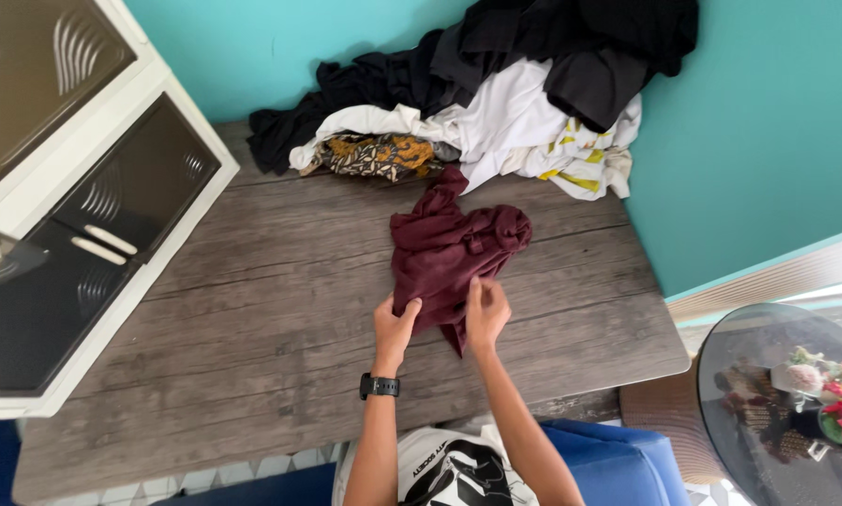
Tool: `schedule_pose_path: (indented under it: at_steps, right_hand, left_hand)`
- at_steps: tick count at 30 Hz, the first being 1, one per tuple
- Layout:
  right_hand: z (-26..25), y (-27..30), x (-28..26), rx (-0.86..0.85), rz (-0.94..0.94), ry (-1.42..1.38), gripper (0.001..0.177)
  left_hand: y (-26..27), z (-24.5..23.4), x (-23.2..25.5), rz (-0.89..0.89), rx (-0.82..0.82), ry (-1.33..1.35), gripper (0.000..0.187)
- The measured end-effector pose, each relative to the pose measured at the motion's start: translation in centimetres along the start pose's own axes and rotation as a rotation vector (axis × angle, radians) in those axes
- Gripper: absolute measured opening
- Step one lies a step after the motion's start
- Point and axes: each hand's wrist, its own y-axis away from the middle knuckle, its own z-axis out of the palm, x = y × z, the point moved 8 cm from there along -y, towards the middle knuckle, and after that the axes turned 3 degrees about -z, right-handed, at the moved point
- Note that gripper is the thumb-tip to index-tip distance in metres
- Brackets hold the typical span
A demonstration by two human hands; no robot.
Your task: The person folds two items of clothing by hand on a wooden surface and places one of them inside a storage cabinet.
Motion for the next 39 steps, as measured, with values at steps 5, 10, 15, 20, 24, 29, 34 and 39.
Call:
schedule_pose_path:
  at_steps: [5, 10, 15, 20, 24, 29, 34, 39]
  right_hand:
    - [4.8, -4.6, -1.9, -0.166, -0.357, 0.255, 0.049]
    - [8.0, -6.2, 2.0, -0.357, -0.274, 0.392, 0.045]
    - [5.5, -9.4, 1.2, -0.179, -0.264, 0.039, 0.019]
    - [1.1, -14.2, -1.3, -0.088, -0.222, 0.016, 0.021]
    - [-2.3, -18.7, 0.5, -0.022, -0.122, -0.020, 0.027]
    - [-5.2, -20.6, 4.8, -0.053, 0.206, -0.415, 0.034]
    - [-6.1, -19.4, 11.2, -0.031, 0.538, -0.883, 0.026]
    - [-6.5, -15.4, 18.8, 0.038, 0.533, -0.578, 0.025]
  left_hand:
    - [1.8, -2.0, -1.0, -0.113, -0.082, -0.155, 0.026]
    - [3.3, -4.6, -1.3, -0.035, -0.073, -0.228, 0.024]
    - [4.0, -9.0, -2.5, -0.101, 0.023, -0.299, 0.028]
    - [3.8, -13.1, -2.1, 0.067, 0.166, -0.341, 0.028]
    - [1.2, -16.2, -0.6, 0.109, 0.220, -0.109, 0.026]
    - [-3.2, -18.1, 4.7, 0.030, 0.171, 0.131, 0.032]
    - [-7.2, -17.3, 8.7, 0.170, -0.042, 0.552, 0.045]
    - [-8.1, -15.4, 4.4, 0.202, 0.017, -0.182, 0.055]
